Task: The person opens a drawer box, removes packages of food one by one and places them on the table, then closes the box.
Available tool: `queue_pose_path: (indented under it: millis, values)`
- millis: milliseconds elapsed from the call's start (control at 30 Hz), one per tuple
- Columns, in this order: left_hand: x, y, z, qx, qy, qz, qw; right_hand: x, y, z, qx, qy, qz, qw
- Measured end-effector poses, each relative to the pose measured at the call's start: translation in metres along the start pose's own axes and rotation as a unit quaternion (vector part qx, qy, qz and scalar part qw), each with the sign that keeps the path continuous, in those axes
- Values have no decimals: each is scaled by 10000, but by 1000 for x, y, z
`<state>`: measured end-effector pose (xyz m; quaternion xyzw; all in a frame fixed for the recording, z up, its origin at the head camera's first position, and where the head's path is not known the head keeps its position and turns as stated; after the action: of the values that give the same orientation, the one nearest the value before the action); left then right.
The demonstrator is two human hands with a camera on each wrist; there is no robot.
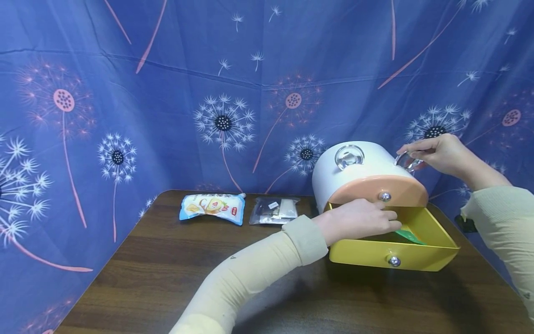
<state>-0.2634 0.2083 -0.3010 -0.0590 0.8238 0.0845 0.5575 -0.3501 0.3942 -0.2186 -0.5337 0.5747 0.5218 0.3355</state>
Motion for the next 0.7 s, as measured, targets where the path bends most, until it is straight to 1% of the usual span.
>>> queue_pose_path:
  millis: [100,200,333,500,700]
  values:
    - [-1,-2,0,4,-27,28,10000,0,0,0,-52,-2,54,10000]
    - [-2,-4,0,-43,-22,23,10000,-1,0,-1,-98,-2,100,9999]
    - [-5,-7,-1,-134,41,97,9999,-1,0,-1,-127,-17,130,9998]
    - [-8,-9,-1,-101,177,255,9995,-1,0,-1,-119,-22,134,9998]
    - [-12,-11,2,-99,162,297,9994,-1,0,-2,-116,-12,113,9999]
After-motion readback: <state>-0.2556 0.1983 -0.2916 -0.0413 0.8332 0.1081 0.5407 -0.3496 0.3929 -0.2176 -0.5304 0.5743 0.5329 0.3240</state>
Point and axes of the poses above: each hand's wrist, its own y-axis towards the middle knuckle, its own x-axis out of the palm, z = x × y, the point moved 5 cm from there along y, towards the middle knuckle, and after that the axes turned 13 degrees about -y, right-handed, at the moved point
